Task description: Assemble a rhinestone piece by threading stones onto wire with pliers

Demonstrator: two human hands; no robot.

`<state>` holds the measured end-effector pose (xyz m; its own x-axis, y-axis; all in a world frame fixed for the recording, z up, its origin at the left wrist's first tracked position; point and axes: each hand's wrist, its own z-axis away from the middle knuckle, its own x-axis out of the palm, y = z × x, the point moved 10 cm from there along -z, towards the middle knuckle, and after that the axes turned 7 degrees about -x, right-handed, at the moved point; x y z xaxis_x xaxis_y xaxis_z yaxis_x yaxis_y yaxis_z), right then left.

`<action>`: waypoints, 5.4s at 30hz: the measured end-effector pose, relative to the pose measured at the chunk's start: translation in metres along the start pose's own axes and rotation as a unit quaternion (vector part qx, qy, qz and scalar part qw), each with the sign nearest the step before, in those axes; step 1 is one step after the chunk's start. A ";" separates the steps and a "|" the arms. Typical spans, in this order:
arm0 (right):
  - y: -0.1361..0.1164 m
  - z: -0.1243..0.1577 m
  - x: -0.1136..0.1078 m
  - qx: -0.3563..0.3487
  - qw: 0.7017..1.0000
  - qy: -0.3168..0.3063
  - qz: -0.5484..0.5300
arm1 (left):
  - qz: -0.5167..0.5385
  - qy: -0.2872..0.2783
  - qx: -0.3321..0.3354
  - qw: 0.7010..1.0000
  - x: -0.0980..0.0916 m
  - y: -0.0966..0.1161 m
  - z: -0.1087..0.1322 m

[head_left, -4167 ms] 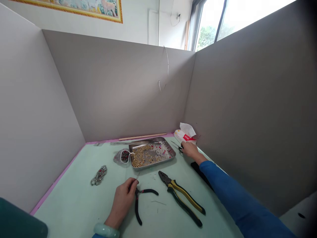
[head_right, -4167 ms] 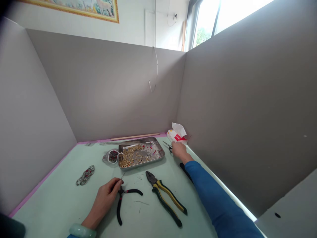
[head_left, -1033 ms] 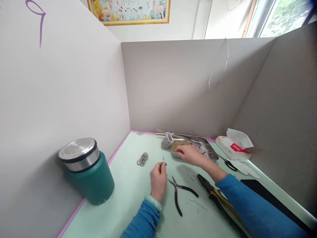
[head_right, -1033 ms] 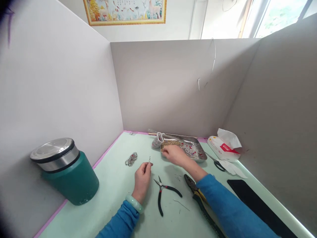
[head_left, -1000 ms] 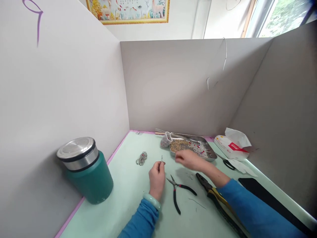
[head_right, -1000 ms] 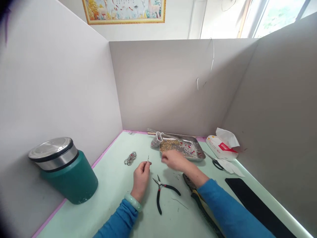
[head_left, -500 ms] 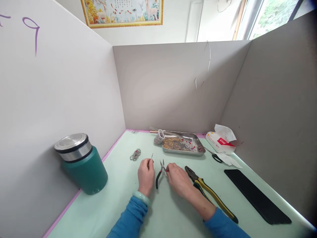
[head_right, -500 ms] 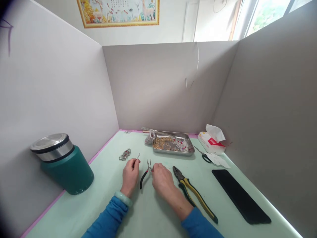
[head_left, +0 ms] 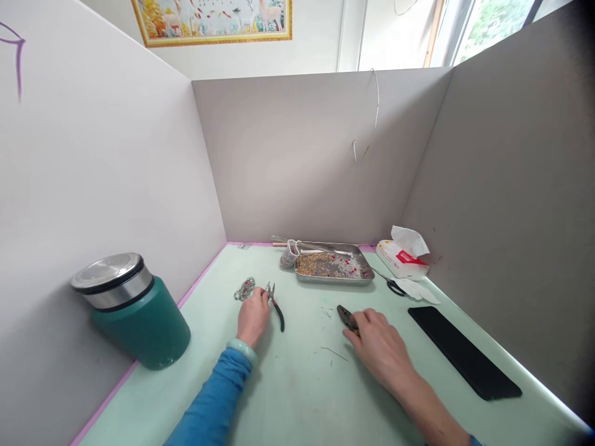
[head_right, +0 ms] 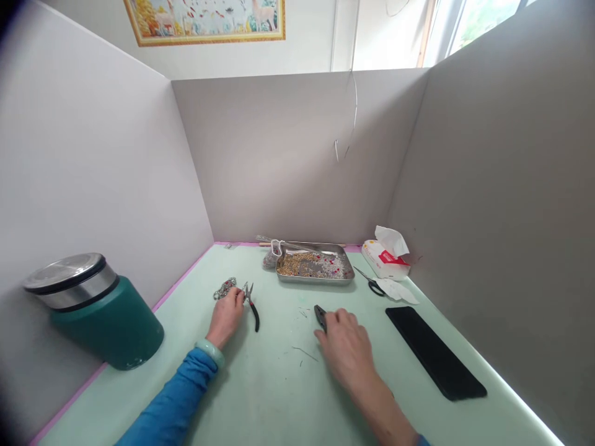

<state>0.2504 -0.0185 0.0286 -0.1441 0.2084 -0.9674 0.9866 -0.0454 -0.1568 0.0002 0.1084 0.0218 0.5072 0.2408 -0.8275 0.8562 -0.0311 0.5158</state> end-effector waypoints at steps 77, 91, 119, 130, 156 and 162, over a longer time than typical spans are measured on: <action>-0.094 -0.011 -0.011 -0.226 0.958 0.008 -0.175 | 0.730 -0.328 -0.356 0.483 0.077 0.052 0.136; -0.064 0.018 0.028 -0.292 0.951 -0.075 -0.066 | 0.762 -0.264 -0.420 0.416 0.074 0.030 0.126; 0.009 0.016 0.007 -0.145 0.978 0.011 0.149 | 0.733 -0.274 -0.430 0.450 0.074 0.031 0.154; -0.115 0.021 -0.031 -0.270 0.952 0.072 -0.128 | 0.772 -0.267 -0.408 0.407 0.059 0.044 0.162; -0.239 0.122 -0.033 -0.597 0.755 -0.023 -0.269 | 0.795 -0.152 -0.431 0.398 -0.024 -0.049 0.250; -0.229 0.083 -0.025 -0.541 0.778 0.032 -0.318 | 0.751 -0.048 -0.414 0.512 -0.073 -0.155 0.236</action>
<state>0.0218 -0.0946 0.0719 -0.6593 -0.0966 -0.7457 0.2108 0.9282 -0.3066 -0.1461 -0.1336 -0.0501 0.5684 0.4983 0.6547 -0.8224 0.3210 0.4697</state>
